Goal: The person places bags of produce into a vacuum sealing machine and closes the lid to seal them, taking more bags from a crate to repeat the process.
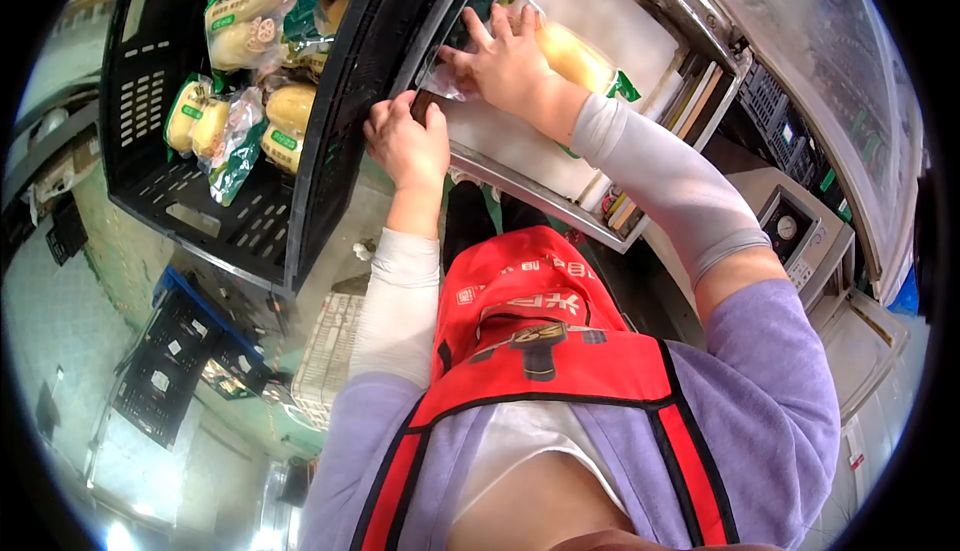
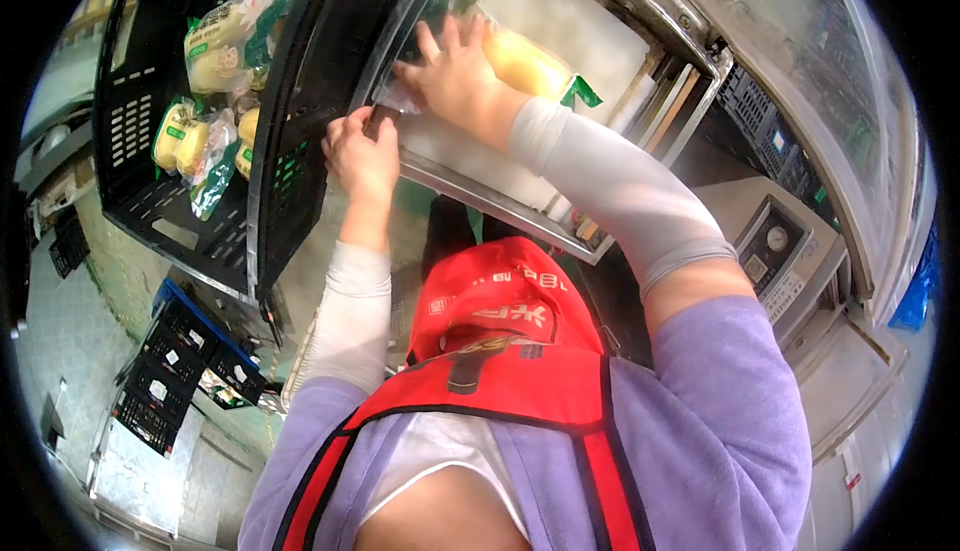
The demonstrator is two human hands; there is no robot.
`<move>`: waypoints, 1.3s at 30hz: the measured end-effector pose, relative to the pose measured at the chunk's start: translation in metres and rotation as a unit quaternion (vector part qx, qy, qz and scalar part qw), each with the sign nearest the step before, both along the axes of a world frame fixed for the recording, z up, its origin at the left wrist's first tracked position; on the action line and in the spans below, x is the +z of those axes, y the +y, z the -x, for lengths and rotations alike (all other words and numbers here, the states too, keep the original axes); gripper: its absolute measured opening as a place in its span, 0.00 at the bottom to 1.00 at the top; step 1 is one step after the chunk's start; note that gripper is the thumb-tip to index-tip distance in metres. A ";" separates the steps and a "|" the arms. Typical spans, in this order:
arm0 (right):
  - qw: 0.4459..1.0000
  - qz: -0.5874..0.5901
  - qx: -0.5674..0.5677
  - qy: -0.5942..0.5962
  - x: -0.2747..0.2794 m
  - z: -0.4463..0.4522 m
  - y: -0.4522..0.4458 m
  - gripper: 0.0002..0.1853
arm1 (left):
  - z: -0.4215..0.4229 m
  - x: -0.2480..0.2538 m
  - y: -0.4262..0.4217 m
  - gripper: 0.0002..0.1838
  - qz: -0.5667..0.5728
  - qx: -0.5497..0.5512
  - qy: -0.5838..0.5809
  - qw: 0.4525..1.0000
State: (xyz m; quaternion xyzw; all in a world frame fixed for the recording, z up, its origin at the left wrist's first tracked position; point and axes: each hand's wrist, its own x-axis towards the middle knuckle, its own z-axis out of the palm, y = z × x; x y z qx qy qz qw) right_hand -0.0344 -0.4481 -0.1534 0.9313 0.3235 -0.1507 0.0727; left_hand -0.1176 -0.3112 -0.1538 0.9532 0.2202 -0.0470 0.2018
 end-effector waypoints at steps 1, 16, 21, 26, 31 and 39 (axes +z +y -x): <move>1.000 -0.011 -0.011 0.008 0.000 0.000 -0.001 0.29 | -0.001 0.000 0.001 0.17 -0.003 -0.006 0.006 1.000; 0.940 -0.260 -0.184 -0.123 0.010 0.023 -0.044 0.25 | 0.006 -0.002 -0.006 0.19 -0.025 -0.123 -0.028 0.992; 0.942 -0.207 -0.230 -0.128 0.008 0.031 -0.051 0.31 | -0.002 -0.001 -0.012 0.22 -0.042 -0.216 -0.023 0.975; 0.939 -0.232 -0.237 -0.086 0.002 0.028 -0.054 0.30 | -0.003 -0.005 -0.008 0.22 -0.055 -0.221 -0.008 0.974; 0.933 -0.260 -0.234 -0.084 0.019 0.030 -0.057 0.28 | 0.001 0.001 -0.002 0.23 -0.071 -0.197 -0.015 0.978; 0.865 -0.457 -0.179 -0.106 0.164 0.090 -0.112 0.20 | 0.054 0.059 0.024 0.24 0.006 -0.203 -0.071 0.977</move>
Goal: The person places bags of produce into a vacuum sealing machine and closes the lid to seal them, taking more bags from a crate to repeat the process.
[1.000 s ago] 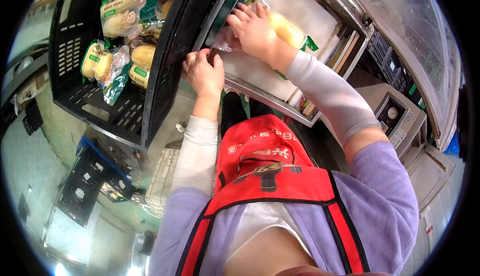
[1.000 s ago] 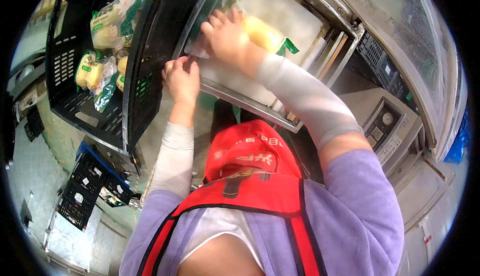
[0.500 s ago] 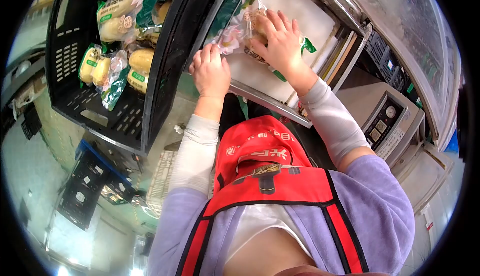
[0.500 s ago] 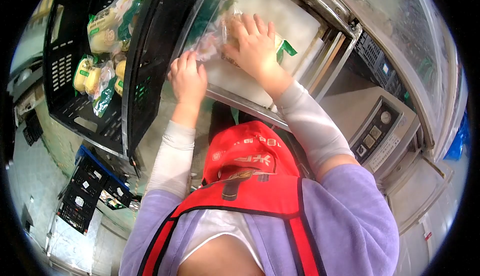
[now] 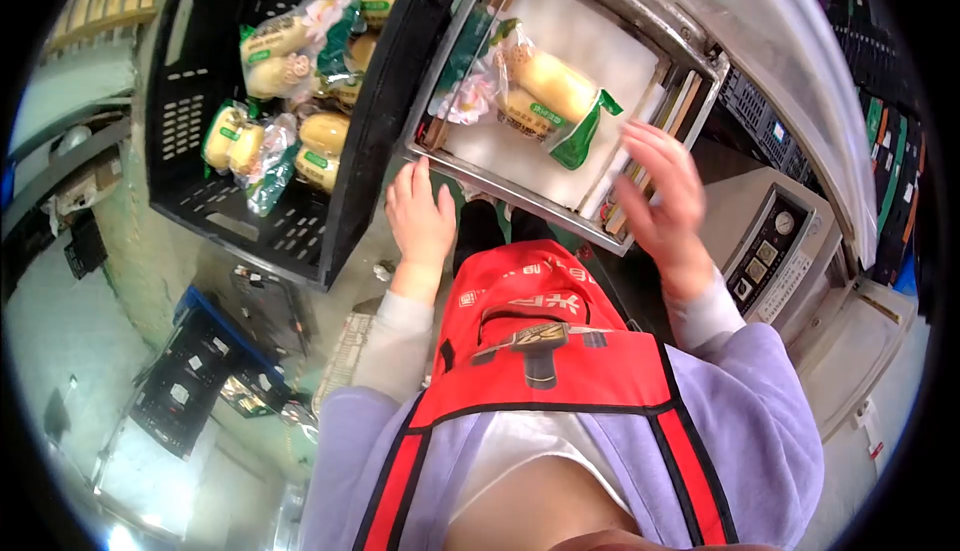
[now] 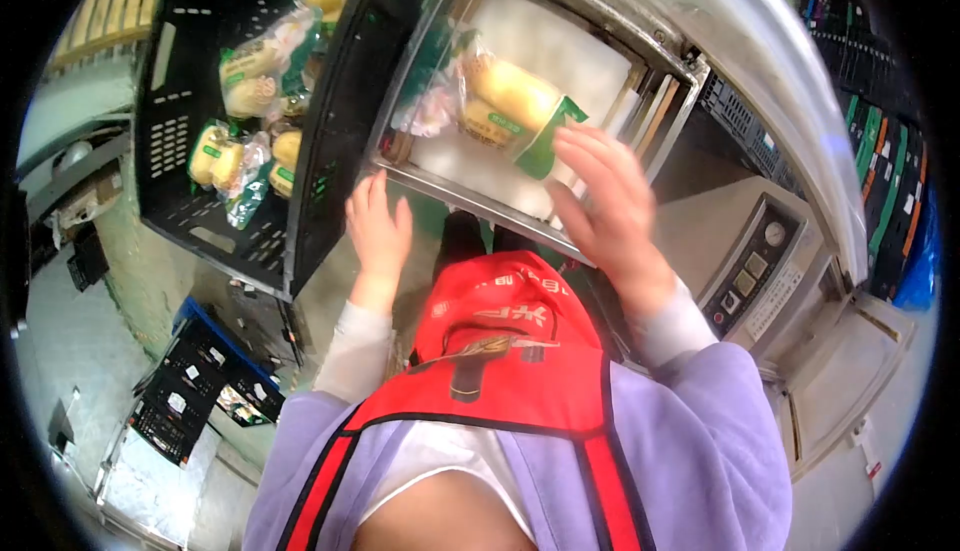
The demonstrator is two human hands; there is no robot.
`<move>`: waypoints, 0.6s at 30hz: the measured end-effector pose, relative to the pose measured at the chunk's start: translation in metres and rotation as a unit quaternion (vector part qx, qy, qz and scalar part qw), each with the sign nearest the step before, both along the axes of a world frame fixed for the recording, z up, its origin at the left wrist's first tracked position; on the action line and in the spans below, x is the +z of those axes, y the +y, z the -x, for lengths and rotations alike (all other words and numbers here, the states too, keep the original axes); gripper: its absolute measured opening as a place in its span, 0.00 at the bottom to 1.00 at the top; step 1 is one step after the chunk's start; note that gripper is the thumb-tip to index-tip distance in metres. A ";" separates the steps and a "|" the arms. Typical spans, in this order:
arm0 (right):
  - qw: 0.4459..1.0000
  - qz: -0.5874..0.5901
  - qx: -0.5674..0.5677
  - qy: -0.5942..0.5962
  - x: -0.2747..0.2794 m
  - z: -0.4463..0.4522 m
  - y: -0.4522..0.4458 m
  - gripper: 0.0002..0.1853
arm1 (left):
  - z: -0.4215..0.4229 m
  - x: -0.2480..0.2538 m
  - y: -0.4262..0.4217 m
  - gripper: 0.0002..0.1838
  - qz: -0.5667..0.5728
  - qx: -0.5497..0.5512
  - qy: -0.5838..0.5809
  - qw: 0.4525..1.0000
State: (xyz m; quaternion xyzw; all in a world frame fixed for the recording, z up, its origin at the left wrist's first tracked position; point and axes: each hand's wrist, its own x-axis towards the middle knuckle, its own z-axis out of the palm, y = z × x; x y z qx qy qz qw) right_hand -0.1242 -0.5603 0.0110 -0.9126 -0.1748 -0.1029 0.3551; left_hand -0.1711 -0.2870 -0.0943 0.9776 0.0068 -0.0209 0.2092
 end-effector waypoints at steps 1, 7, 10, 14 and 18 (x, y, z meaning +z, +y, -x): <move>0.998 -0.032 -0.003 -0.056 0.031 0.004 -0.009 0.18 | 0.002 0.014 0.002 0.24 0.022 -0.018 -0.020 0.999; 0.949 0.011 -0.226 -0.221 0.141 -0.046 -0.073 0.15 | -0.046 0.102 0.022 0.29 -0.038 -0.047 -0.186 0.981; 0.931 0.253 -0.240 -0.106 0.146 -0.074 -0.084 0.20 | -0.078 0.104 0.039 0.32 0.003 -0.029 -0.179 0.983; 0.956 0.189 -0.223 0.037 0.143 -0.075 -0.085 0.27 | -0.093 0.119 0.044 0.32 0.061 -0.062 -0.198 0.976; 0.968 0.150 -0.139 0.147 0.124 -0.058 -0.087 0.31 | -0.083 0.120 0.050 0.30 0.108 -0.065 -0.171 0.977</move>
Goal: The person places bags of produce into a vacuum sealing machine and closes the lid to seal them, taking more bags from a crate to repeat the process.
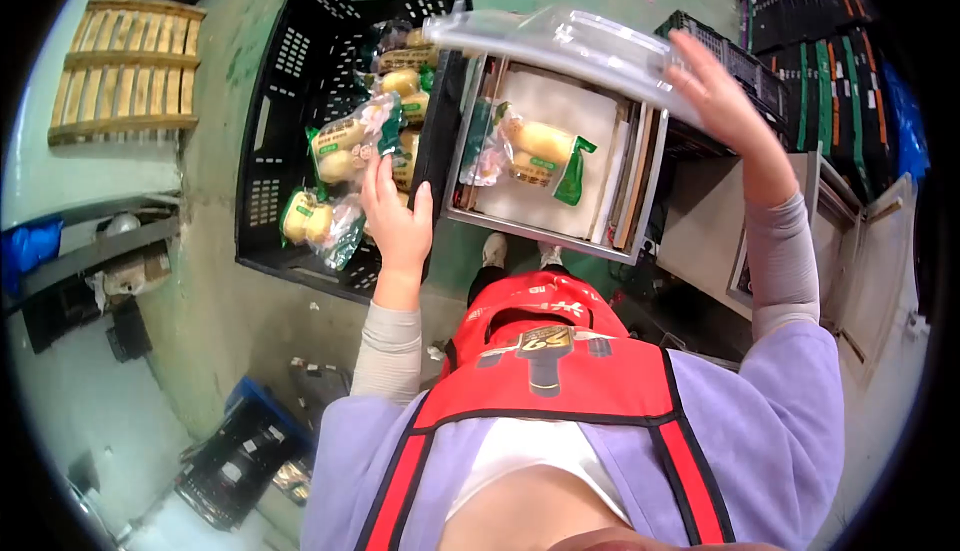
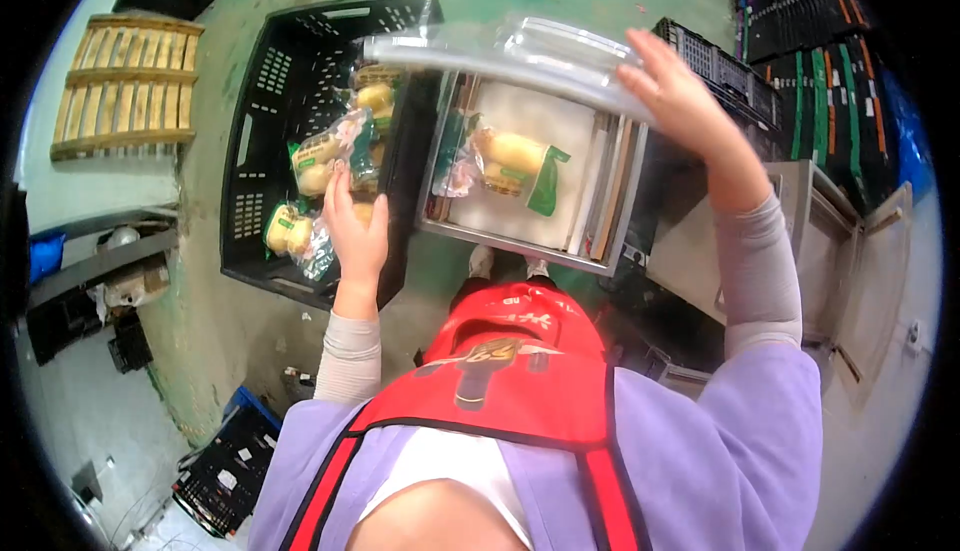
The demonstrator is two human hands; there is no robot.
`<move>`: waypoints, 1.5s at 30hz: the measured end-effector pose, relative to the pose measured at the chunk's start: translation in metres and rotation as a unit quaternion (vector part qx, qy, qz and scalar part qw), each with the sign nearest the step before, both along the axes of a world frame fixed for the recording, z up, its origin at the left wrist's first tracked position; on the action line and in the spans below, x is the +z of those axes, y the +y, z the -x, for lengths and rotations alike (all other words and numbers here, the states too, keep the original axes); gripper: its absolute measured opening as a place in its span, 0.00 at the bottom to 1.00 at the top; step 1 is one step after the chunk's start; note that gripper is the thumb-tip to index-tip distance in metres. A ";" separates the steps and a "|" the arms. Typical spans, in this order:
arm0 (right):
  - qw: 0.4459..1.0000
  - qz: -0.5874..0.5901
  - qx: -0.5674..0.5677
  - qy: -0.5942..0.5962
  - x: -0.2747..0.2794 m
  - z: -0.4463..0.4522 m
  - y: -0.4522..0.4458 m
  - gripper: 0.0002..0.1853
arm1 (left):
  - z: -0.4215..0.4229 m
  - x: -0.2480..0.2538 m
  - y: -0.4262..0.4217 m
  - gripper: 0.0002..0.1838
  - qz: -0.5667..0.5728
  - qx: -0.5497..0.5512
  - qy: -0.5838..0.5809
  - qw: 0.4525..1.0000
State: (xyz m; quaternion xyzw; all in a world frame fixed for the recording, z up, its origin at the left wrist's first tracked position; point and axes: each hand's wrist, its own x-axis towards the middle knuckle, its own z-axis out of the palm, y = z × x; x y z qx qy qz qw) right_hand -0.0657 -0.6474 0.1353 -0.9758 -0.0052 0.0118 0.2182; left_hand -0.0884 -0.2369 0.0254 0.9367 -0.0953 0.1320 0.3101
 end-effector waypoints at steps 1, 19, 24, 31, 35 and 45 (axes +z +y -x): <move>1.000 -0.002 0.004 0.017 -0.006 0.013 0.007 0.31 | 0.003 0.002 0.000 0.30 0.005 -0.005 -0.001 1.000; 0.996 0.028 -0.070 0.040 -0.017 0.000 -0.014 0.29 | -0.129 0.118 -0.104 0.29 -0.123 -0.240 0.042 0.962; 0.992 0.030 -0.120 0.030 -0.041 0.009 -0.015 0.35 | -0.127 0.142 -0.122 0.32 -0.318 -0.254 0.224 0.886; 0.984 -0.042 -0.173 0.025 -0.090 0.063 0.016 0.35 | -0.092 0.091 -0.096 0.26 -0.318 -0.278 0.128 0.897; 0.975 -0.077 -0.202 -0.055 -0.114 0.101 0.049 0.30 | -0.048 0.044 -0.081 0.24 -0.293 -0.274 0.131 0.907; 0.950 -0.070 -0.288 -0.094 -0.194 0.147 0.077 0.26 | 0.013 -0.032 -0.071 0.36 -0.386 -0.243 0.194 0.868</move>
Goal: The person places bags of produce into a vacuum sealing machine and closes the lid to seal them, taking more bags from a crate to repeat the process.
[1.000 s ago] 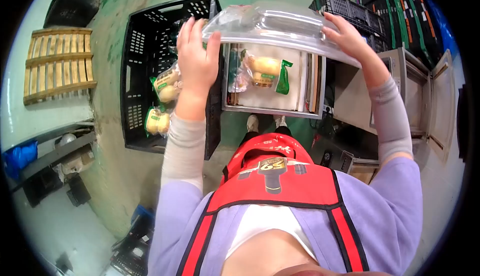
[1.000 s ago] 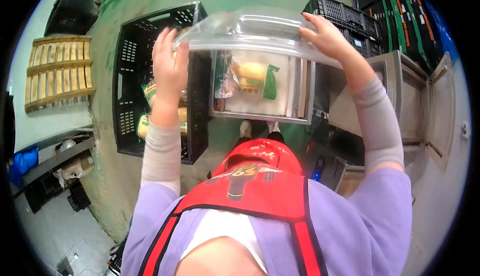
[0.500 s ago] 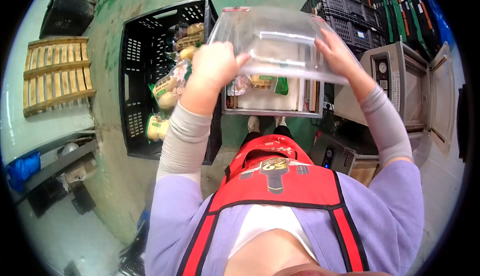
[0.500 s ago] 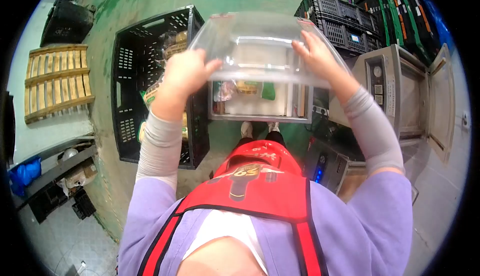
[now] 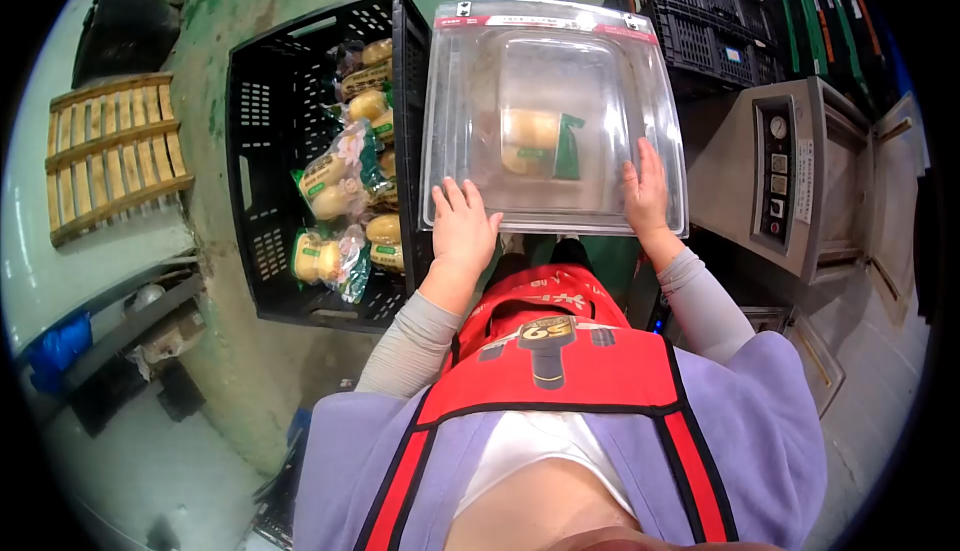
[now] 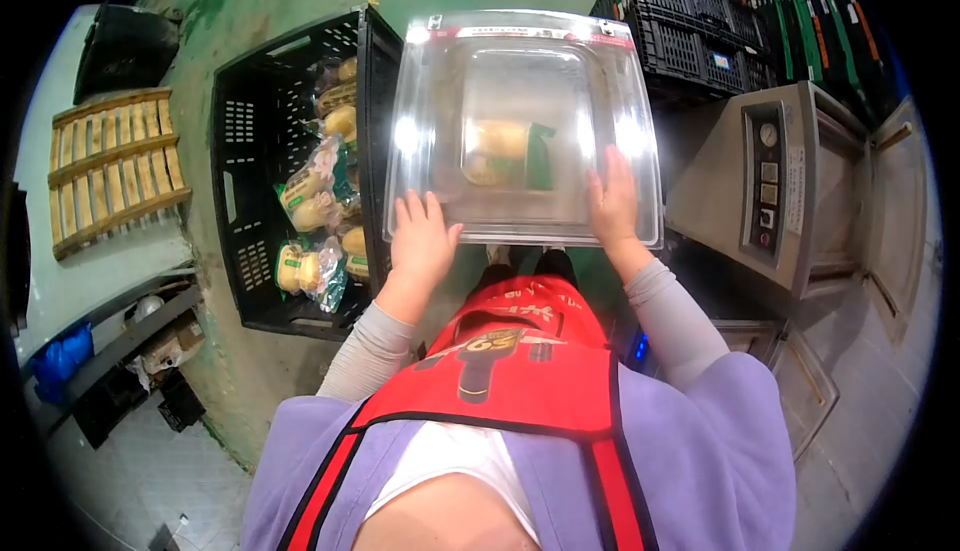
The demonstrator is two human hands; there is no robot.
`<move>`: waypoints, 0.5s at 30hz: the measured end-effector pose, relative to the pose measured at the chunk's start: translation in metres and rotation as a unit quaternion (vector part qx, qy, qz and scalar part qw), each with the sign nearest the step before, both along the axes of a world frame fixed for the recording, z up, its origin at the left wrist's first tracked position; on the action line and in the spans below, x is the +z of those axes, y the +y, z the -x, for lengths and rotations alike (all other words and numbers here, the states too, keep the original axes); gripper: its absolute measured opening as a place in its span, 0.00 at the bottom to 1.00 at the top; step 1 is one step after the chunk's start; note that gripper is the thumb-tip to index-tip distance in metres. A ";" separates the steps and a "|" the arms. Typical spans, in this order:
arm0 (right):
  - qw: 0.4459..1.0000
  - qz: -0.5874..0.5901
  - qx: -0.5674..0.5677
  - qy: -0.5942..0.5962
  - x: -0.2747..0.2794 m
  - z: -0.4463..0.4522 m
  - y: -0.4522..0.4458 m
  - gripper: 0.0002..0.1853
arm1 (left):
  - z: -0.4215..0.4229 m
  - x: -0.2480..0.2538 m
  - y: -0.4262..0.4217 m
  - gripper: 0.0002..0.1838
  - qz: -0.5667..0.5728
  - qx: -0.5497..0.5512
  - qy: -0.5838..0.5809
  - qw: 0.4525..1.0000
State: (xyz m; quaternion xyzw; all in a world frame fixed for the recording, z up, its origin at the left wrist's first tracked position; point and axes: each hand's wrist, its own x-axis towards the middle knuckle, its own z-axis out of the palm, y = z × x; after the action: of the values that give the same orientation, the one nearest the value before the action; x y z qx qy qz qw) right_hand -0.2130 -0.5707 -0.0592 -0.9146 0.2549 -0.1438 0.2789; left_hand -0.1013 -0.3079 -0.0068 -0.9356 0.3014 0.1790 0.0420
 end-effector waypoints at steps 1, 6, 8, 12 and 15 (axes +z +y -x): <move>1.000 -0.002 -0.002 0.002 -0.005 0.002 0.001 0.26 | 0.002 -0.002 -0.001 0.36 -0.025 -0.019 -0.007 0.999; 0.999 -0.014 -0.028 -0.024 -0.036 0.010 0.008 0.27 | 0.010 -0.024 0.000 0.37 -0.079 -0.046 -0.002 0.996; 0.998 -0.020 -0.046 -0.023 -0.053 0.014 0.012 0.27 | 0.015 -0.048 0.007 0.38 -0.074 -0.062 -0.007 0.995; 0.998 0.011 -0.068 0.004 -0.075 0.018 0.015 0.28 | 0.022 -0.075 0.009 0.40 -0.073 -0.032 0.008 0.997; 0.998 0.043 -0.033 0.039 -0.084 0.024 0.011 0.29 | 0.025 -0.086 0.010 0.42 -0.084 -0.029 0.023 0.996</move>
State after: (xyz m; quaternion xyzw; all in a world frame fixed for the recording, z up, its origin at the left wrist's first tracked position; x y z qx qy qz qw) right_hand -0.2374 -0.5597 -0.1427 -0.9218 0.2894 -0.1280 0.2239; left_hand -0.1262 -0.2983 -0.0924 -0.9153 0.3131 0.2240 0.1183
